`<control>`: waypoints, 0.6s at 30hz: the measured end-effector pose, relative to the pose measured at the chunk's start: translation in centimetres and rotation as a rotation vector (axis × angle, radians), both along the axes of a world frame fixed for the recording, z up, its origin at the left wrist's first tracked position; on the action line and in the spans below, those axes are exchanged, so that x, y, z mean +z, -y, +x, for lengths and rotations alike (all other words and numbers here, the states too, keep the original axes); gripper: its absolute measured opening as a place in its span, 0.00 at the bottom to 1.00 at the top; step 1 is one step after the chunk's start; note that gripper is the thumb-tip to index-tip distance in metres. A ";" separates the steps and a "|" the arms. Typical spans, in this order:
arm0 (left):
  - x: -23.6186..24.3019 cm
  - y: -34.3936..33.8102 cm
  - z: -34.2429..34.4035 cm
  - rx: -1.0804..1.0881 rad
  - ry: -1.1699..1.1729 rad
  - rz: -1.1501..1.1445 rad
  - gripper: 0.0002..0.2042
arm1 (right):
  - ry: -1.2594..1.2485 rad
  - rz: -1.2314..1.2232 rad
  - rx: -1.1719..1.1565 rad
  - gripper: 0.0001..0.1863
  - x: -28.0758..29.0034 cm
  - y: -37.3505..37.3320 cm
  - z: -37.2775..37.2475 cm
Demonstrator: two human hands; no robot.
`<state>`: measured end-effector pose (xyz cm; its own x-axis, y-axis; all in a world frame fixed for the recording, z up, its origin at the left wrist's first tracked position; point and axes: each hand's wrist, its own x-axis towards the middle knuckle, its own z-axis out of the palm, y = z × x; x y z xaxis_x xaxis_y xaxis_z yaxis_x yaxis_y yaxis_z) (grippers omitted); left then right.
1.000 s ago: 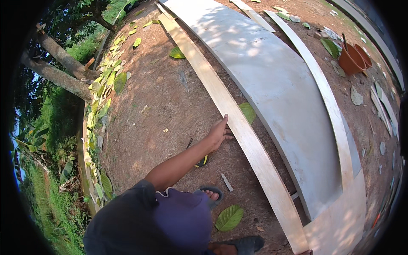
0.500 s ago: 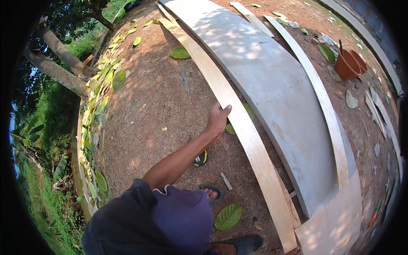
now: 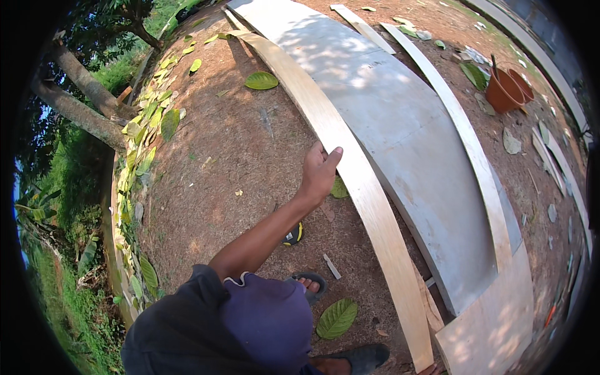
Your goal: The person arranges several wooden planks on the ground, then uses a tape measure to measure the length of the planks. The person picks up a nail from a container and places the tape measure on a plank.
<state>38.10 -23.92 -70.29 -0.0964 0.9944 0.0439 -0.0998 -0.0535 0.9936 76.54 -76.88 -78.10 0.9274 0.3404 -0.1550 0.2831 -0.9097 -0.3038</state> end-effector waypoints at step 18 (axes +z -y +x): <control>-2.1 -1.2 -0.4 0.005 0.180 -0.046 0.12 | 0.155 0.188 -0.015 0.25 2.5 -2.2 -0.6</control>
